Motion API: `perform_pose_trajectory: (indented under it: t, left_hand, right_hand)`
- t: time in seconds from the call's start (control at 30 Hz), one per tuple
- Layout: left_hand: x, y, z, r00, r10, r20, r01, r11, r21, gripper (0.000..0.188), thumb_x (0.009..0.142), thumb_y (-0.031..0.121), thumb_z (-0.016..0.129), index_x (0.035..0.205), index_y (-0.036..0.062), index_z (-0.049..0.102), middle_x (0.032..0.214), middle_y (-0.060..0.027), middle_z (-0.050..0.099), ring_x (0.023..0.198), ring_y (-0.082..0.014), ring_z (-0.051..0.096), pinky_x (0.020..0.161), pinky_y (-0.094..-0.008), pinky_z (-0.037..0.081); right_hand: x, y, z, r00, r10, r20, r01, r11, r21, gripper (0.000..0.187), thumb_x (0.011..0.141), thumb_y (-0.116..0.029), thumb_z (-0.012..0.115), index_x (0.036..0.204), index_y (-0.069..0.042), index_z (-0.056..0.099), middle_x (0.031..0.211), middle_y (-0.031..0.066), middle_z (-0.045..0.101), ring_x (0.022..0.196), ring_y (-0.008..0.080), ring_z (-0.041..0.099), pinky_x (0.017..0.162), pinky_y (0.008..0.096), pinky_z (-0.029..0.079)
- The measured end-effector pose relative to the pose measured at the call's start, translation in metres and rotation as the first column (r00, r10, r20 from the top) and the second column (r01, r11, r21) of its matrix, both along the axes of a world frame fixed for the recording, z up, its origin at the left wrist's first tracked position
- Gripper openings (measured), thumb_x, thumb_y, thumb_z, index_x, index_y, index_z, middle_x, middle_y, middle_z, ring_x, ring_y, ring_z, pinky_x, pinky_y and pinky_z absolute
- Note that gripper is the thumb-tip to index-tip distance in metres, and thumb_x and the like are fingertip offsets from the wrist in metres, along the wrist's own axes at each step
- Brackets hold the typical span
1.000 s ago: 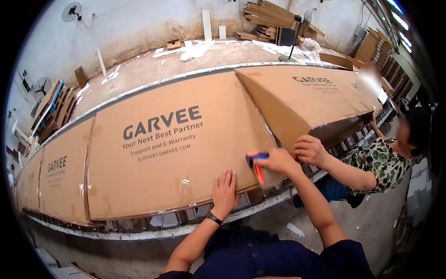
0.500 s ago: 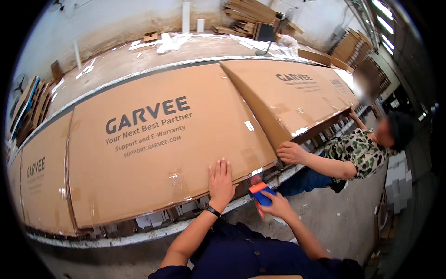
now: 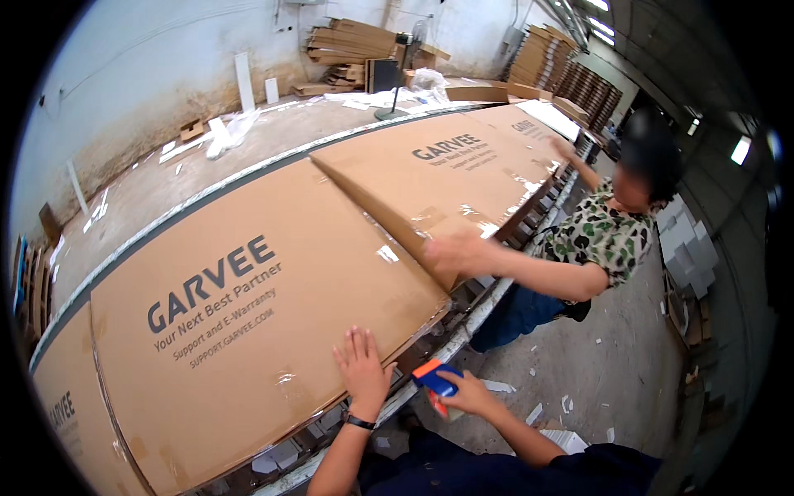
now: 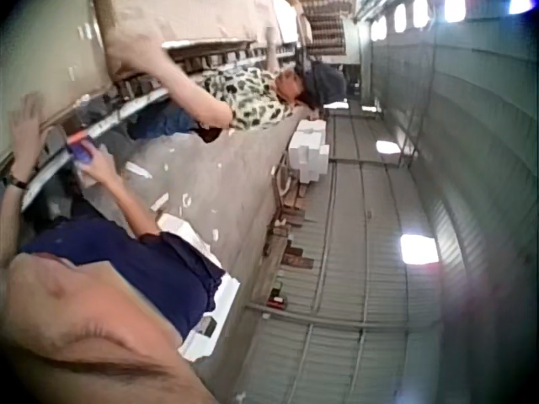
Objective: The person seals several large cardboard boxes on a conveyor line using a hand-held tape dispenser, pressing down the edges by hand after applying the tape.
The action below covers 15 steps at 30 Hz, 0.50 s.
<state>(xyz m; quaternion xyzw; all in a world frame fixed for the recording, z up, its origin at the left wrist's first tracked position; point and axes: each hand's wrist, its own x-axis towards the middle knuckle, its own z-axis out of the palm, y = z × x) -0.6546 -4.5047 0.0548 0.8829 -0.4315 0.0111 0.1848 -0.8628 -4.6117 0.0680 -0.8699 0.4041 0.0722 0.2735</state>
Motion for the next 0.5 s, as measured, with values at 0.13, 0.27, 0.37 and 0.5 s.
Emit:
perform_pose_trajectory:
  t: [0.13,0.27,0.37,0.5]
  left_hand:
    - [-0.003,-0.007,-0.008,0.999,0.032,0.007,-0.032,0.998,-0.052,0.09,0.069,0.049,0.071,0.138,0.0029,0.036,0.147,-0.0193,0.028,0.137,-0.0344,0.024,0.109,-0.0569,0.015]
    - [0.009,-0.042,-0.011,0.97,0.15,-0.191,-0.164,0.984,-0.062,0.082,0.079,0.05,0.062,0.137,-0.0006,0.035,0.146,-0.0236,0.027,0.137,-0.0384,0.021,0.109,-0.0584,0.013]
    - [0.012,-0.114,0.003,0.965,0.08,-0.249,-0.174,0.907,-0.383,0.065,0.091,0.038,0.052,0.137,-0.0029,0.034,0.144,-0.0273,0.027,0.135,-0.0415,0.021,0.108,-0.058,0.015]
    - [0.017,-0.219,-0.004,0.991,-0.036,-0.132,-0.046,0.823,-0.566,0.058,0.094,0.032,0.047,0.134,-0.0072,0.036,0.14,-0.0282,0.034,0.131,-0.0417,0.029,0.109,-0.0482,0.022]
  right_hand:
    - [-0.067,0.012,-0.033,0.997,-0.059,-0.04,0.066,0.976,0.207,0.07,0.067,-0.058,0.067,0.129,-0.03,0.052,0.102,0.0232,0.057,0.098,0.0389,0.059,0.086,0.0403,0.048]
    - [-0.117,-0.006,-0.045,0.997,-0.081,0.003,0.077,0.954,0.291,0.069,0.069,-0.058,0.067,0.13,-0.03,0.052,0.104,0.0212,0.056,0.099,0.0354,0.058,0.087,0.0384,0.046]
    - [-0.137,-0.075,-0.018,0.982,-0.09,0.164,0.056,0.977,0.204,0.065,0.07,-0.049,0.073,0.129,-0.029,0.054,0.099,0.02,0.055,0.095,0.0351,0.059,0.082,0.0384,0.048]
    - [-0.17,-0.161,0.004,0.931,0.045,0.363,-0.098,0.987,0.128,0.065,0.068,-0.041,0.075,0.128,-0.028,0.054,0.105,0.0199,0.055,0.093,0.0346,0.059,0.082,0.0378,0.048]
